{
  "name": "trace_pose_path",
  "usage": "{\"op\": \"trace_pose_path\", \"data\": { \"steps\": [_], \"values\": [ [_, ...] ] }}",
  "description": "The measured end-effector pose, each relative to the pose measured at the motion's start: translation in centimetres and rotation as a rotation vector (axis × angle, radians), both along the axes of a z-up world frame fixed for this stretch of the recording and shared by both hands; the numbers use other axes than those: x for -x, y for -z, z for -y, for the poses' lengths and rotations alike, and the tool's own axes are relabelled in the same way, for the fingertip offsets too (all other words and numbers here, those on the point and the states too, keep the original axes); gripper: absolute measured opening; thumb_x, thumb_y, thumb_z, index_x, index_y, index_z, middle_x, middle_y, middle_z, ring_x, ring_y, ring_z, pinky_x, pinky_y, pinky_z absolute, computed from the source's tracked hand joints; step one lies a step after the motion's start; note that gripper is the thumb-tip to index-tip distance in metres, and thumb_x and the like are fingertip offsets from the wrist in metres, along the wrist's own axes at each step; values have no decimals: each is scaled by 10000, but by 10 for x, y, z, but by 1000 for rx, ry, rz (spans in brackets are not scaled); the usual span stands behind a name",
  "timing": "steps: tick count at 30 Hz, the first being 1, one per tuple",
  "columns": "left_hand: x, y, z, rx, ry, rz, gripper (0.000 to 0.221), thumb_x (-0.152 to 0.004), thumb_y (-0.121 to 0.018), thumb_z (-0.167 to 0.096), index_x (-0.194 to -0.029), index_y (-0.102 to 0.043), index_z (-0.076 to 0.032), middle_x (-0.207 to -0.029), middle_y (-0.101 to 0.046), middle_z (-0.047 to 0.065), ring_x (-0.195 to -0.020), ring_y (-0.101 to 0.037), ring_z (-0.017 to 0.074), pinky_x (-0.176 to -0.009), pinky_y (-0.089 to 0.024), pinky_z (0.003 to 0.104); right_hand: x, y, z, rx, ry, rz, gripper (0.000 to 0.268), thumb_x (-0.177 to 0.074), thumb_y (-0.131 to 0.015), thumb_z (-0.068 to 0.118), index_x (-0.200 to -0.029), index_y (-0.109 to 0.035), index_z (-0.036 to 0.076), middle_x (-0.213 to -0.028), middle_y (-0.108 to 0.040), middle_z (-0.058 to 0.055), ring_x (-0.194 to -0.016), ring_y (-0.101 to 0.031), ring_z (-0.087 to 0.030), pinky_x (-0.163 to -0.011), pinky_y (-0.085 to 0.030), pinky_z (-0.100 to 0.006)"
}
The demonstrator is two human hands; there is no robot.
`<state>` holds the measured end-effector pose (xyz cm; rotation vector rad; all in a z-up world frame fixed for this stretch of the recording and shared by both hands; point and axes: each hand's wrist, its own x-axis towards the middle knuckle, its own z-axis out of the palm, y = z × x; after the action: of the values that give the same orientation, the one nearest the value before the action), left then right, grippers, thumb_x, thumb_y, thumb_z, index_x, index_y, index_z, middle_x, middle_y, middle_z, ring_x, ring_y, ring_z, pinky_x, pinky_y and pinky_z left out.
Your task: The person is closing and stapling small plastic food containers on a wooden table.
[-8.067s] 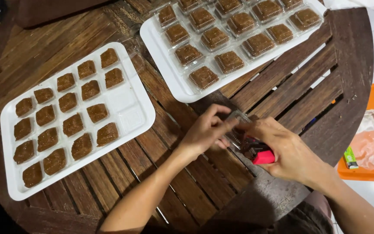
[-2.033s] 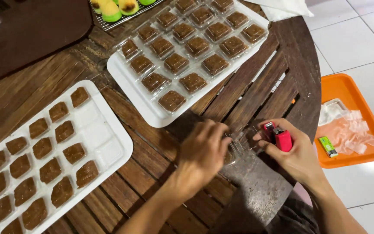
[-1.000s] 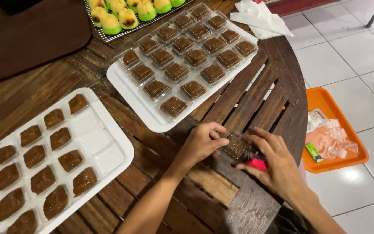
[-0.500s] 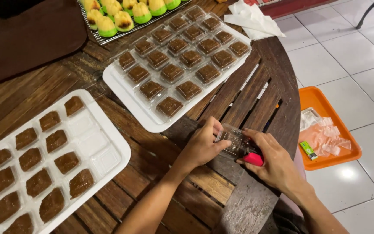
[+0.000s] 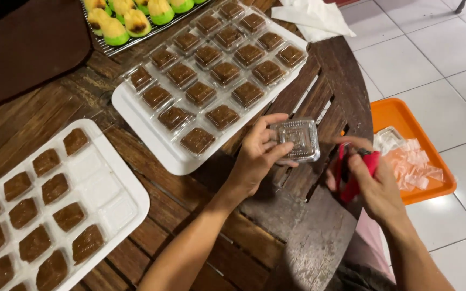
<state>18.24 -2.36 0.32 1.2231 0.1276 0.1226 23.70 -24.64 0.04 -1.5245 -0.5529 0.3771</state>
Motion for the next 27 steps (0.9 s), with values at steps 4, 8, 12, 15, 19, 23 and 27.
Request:
{"op": "trace_pose_path", "data": {
  "steps": [4,8,12,15,19,23,27],
  "values": [
    [-11,-4,7,21,-28,9,563,-885,-657,-18,-1406,-442,-16,-1076,-655,241,-930,-709,314,-708,-691,372,-2,19,3,-26,-37,-108,347,-1076,-437,322,-1220,-527,19,-698,-594,-117,-542,-552,-170,-568,-472,-292],
    [-13,-3,12,58,-61,31,564,-876,-670,10,-1396,-454,-23,-1133,-653,232,-975,-704,298,-702,-684,344,-1,22,2,-178,-137,-324,651,-958,-531,581,-1347,-504,59,-1004,-701,-196,-625,-583,-179,-521,-466,-282],
    [-13,-3,13,49,-105,79,562,-859,-690,-36,-1375,-468,-33,-1240,-610,254,-979,-700,288,-675,-678,326,4,10,-4,-141,-113,-375,701,-941,-534,503,-1449,-479,24,-1171,-695,-194,-692,-564,-195,-569,-467,-292],
    [-12,-4,13,25,-126,78,547,-860,-672,-23,-1370,-474,-40,-1239,-635,249,-981,-699,280,-680,-686,333,7,13,-7,-247,-165,-372,611,-979,-553,379,-1448,-482,-4,-1239,-680,-180,-792,-563,-219,-603,-444,-288],
    [-8,-7,19,-10,-138,100,547,-875,-668,-56,-1382,-465,-30,-1245,-615,244,-941,-680,246,-694,-679,325,9,13,-11,-183,-184,-351,509,-981,-562,327,-1375,-538,6,-1217,-698,-179,-872,-635,-221,-722,-511,-311],
    [-7,-2,24,-10,-174,112,547,-898,-692,-74,-1405,-488,-55,-1091,-555,224,-942,-613,262,-751,-672,401,14,15,-24,-172,-102,-221,482,-1017,-496,343,-1290,-605,-39,-755,-636,-225,-642,-592,-257,-593,-429,-346],
    [-6,0,30,-85,-204,106,543,-900,-683,-81,-1404,-482,-70,-1077,-550,197,-932,-608,239,-738,-653,397,18,17,-30,-242,-62,-230,432,-1011,-521,298,-1257,-621,-44,-735,-640,-226,-613,-599,-250,-552,-441,-336]
  ]
}}
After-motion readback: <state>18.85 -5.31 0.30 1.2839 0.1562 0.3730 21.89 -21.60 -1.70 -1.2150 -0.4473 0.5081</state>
